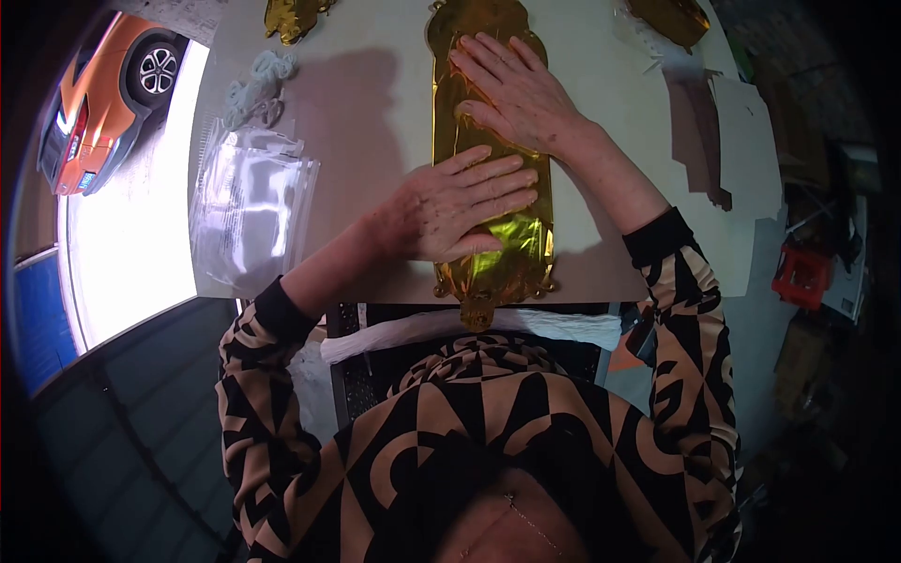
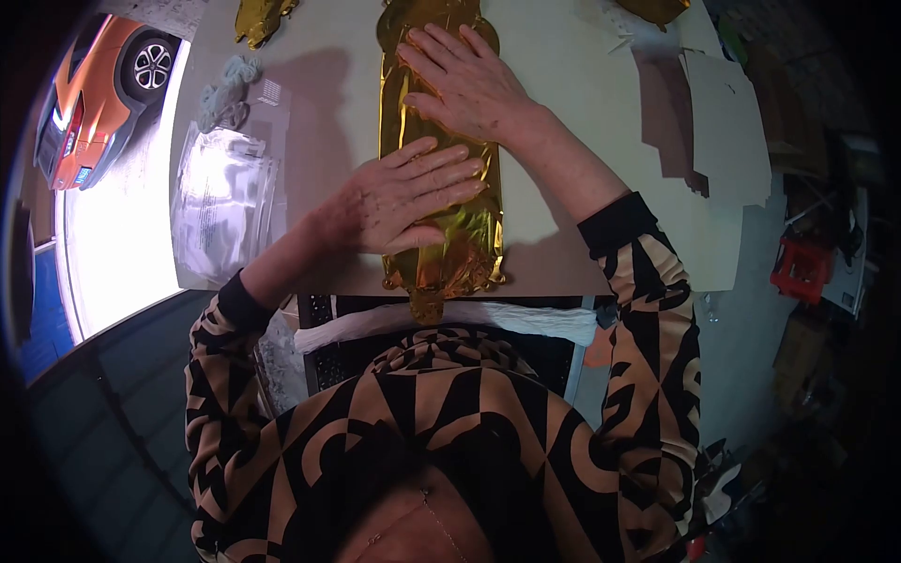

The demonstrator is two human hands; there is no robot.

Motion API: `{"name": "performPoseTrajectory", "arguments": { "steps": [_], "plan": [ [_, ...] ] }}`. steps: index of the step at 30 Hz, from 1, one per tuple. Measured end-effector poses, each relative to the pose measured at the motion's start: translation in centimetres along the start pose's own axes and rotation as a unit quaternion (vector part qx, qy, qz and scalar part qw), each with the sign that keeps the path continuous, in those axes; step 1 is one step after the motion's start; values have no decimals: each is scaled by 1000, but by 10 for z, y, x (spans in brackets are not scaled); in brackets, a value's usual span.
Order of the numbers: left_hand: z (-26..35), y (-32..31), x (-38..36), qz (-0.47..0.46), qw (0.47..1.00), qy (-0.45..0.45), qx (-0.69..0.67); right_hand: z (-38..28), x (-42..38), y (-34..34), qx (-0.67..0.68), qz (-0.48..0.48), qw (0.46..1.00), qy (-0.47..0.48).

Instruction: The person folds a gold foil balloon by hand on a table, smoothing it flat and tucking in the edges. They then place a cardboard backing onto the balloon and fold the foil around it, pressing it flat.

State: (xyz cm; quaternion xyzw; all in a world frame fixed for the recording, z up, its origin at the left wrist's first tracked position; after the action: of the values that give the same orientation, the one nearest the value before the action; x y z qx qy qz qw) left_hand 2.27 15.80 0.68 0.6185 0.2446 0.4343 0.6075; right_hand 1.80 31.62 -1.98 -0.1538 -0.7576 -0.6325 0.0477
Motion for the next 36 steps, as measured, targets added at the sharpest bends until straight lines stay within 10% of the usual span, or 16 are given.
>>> {"name": "performPoseTrajectory", "arguments": {
  "steps": [4, 14, 21, 28, 36],
  "plan": [
    [6, 4, -3, -22, 999, -19, -33, -3, 1, 2, 1, -1, 1000, 4],
    [-41, 6, -6, 72, 957, 268, 88, -3, 2, 2, -11, -42, 999, -9],
    [-38, 1, -6, 56, 955, 262, 125, 0, 2, 2, 20, -57, 998, -5],
    [-38, 2, -6, 46, 954, 268, 128, 41, 14, 60, 140, 125, 982, -15],
    [-41, 6, -6, 57, 954, 260, 137, 119, 15, 48, 151, 24, 953, -261]
  ]
}}
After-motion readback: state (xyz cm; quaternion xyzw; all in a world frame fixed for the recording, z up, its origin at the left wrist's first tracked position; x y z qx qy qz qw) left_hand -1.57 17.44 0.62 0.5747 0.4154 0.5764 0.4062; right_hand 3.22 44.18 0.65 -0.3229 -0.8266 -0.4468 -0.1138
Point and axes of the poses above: each hand's wrist, its own x-axis towards the middle knuckle, its own y-axis out of the back of the hand, z = x × y, the point moved 8 cm from there along x, towards the middle knuckle, and after that the axes turned 12 degrees about x, right-handed, at the moved point
